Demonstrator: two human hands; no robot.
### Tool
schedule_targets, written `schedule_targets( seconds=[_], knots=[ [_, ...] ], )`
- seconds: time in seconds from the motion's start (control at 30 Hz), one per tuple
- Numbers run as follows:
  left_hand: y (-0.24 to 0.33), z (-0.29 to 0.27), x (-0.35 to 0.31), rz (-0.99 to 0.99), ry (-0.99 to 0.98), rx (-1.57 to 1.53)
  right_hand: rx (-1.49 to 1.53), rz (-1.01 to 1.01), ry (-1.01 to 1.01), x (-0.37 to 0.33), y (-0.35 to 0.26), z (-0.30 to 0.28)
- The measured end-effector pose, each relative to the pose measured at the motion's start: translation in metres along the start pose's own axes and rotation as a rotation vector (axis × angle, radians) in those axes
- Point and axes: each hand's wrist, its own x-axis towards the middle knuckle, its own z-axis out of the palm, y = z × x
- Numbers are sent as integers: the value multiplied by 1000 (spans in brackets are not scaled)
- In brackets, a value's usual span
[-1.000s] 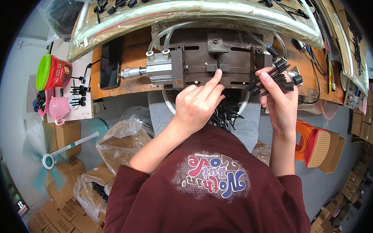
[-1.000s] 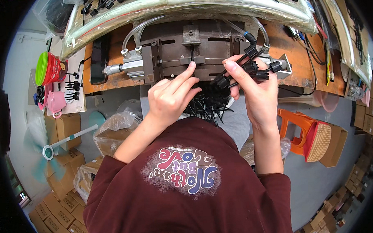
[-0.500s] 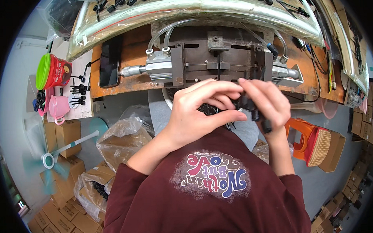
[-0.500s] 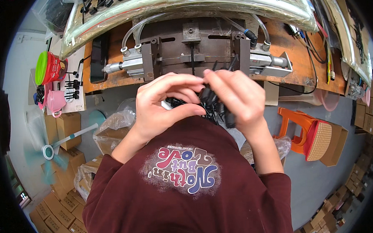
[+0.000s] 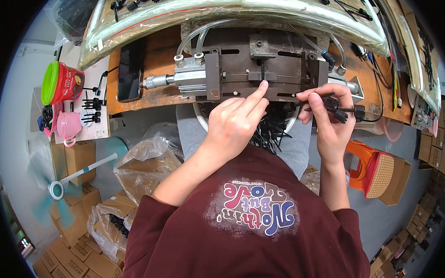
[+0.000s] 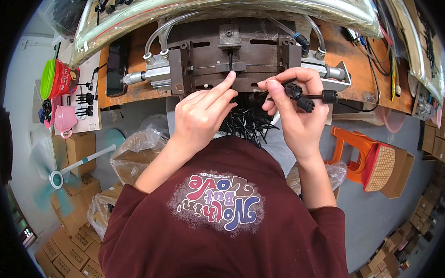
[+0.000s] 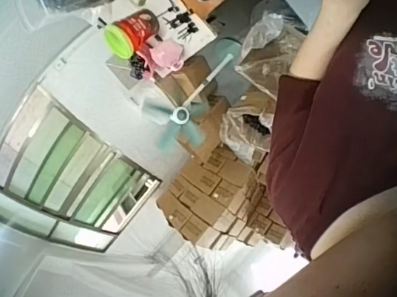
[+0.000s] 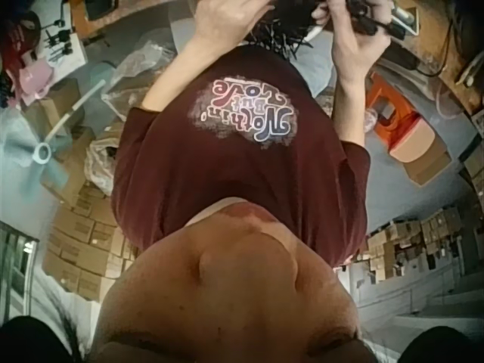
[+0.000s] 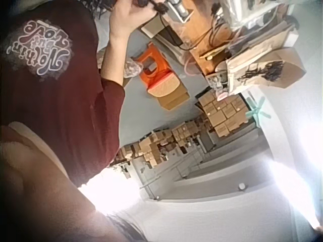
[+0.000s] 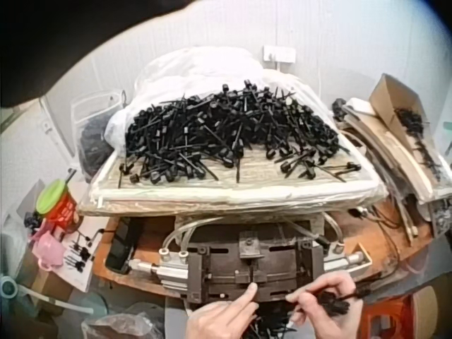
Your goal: Manually assembling or checking small black plastic and wire components using a workstation jig.
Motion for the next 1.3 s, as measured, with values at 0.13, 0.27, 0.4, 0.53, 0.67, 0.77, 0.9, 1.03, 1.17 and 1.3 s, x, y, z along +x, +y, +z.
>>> schedule_targets(
  seconds=[0.13, 0.27, 0.4, 0.53, 0.67, 0.77, 0.9, 1.03, 1.17, 1.3],
  knots=[
    [-2, 1, 6, -22, -9, -11, 95, 128, -20, 0, -5, -4],
    [-2, -4, 7, -41, -25, -58, 201, 280, -13, 0, -4, -7],
    [8, -16, 11, -4, 37, -371, 270, 359, -41, -1, -1, 0],
    [17, -24, 10, 75, 40, -524, 306, 458, -126, -1, -1, 4],
    [16, -34, 8, 29, 53, -459, 166, 328, -48, 1, -2, 3],
    [9, -26, 6, -41, 75, -240, 113, 219, 29, 1, 0, -6],
    [0, -5, -1, 9, -27, -17, 85, 118, 42, -3, -3, -6],
    [0, -3, 6, -7, -41, 31, -88, -10, 12, -7, -9, -1],
    [2, -5, 9, -12, -41, 24, -328, -243, -30, -11, -3, -5],
    [5, -16, 14, -101, -36, -273, -627, -499, -81, -8, 6, -8]
  ],
)
